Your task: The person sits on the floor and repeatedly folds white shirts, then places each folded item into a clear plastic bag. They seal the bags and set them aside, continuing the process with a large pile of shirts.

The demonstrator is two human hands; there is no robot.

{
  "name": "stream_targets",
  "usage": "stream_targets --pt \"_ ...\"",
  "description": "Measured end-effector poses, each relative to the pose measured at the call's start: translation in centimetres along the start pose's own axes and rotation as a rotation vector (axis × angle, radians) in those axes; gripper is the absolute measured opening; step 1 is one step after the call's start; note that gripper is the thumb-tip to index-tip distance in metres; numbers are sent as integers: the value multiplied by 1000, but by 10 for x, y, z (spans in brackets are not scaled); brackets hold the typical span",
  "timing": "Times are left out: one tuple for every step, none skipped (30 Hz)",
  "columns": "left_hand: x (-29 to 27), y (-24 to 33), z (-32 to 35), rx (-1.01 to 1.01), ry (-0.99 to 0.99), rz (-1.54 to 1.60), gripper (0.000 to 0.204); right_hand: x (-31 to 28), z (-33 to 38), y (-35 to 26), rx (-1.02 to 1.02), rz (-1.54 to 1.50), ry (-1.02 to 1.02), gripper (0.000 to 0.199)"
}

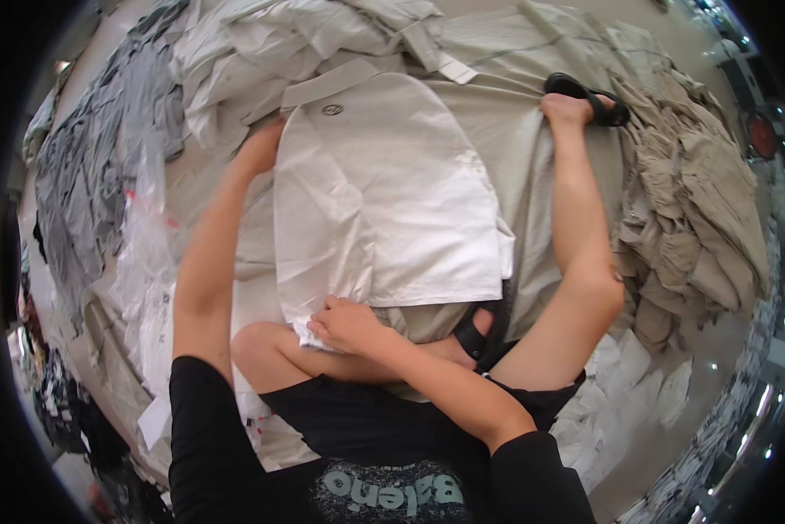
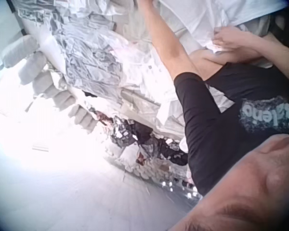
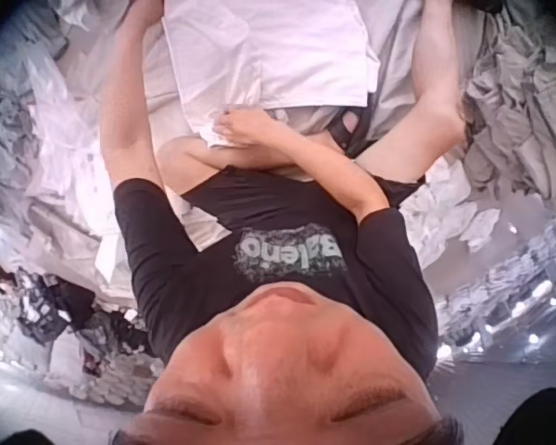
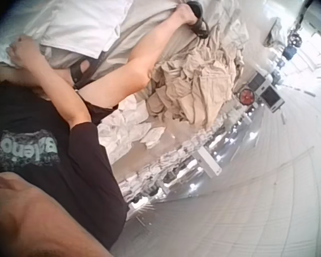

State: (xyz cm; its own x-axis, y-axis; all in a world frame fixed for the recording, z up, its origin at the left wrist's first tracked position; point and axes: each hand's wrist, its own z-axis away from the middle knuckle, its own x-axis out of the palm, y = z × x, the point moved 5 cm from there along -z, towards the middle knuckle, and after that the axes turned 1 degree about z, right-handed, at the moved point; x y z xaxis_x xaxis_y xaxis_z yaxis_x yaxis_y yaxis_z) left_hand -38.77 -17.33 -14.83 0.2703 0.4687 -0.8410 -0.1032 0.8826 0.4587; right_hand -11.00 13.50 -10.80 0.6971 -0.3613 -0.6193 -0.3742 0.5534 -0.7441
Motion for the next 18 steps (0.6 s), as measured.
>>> stream_targets --pt "-6 -1 6 -110 -154 159 64 -21 -1 9 25 -55 59 29" --pt "-14 -1 17 -29 86 183 64 -42 1 17 46 -117 110 27" --pt "-19 -3 39 44 327 208 65 -87 5 24 -48 -92 378 29" --pt "-17 14 58 155 420 134 66 -120 20 45 55 94 633 33" --pt "-16 29 80 255 522 51 66 -153 29 67 135 314 716 46" --pt "0 72 99 390 459 -120 67 -174 47 103 280 524 766 57" --pt "13 102 119 510 393 -299 68 -191 63 130 467 553 711 70" --pt "27 101 124 386 374 -295 69 -202 75 155 608 462 660 72" --pt "52 94 123 266 356 -290 70 -209 79 163 640 402 620 69" --pt "72 86 118 149 338 -287 72 -215 81 170 673 340 583 66" --pt "84 86 111 118 385 -295 74 -219 84 176 713 279 550 64" --pt "95 85 106 82 429 -304 76 -220 82 179 654 207 531 50" --pt "100 85 102 45 473 -313 78 -223 79 175 650 163 532 48" --pt "101 84 104 21 466 -308 78 -224 72 159 644 118 529 46" --pt "103 84 106 -4 458 -302 78 -224 66 142 639 74 526 45" --pt "101 83 105 -31 456 -301 78 -225 61 117 573 -52 579 56" --pt "102 84 105 -46 441 -310 78 -216 55 102 463 -114 597 61" --pt "104 87 103 -61 426 -319 78 -208 49 87 352 -175 613 66"
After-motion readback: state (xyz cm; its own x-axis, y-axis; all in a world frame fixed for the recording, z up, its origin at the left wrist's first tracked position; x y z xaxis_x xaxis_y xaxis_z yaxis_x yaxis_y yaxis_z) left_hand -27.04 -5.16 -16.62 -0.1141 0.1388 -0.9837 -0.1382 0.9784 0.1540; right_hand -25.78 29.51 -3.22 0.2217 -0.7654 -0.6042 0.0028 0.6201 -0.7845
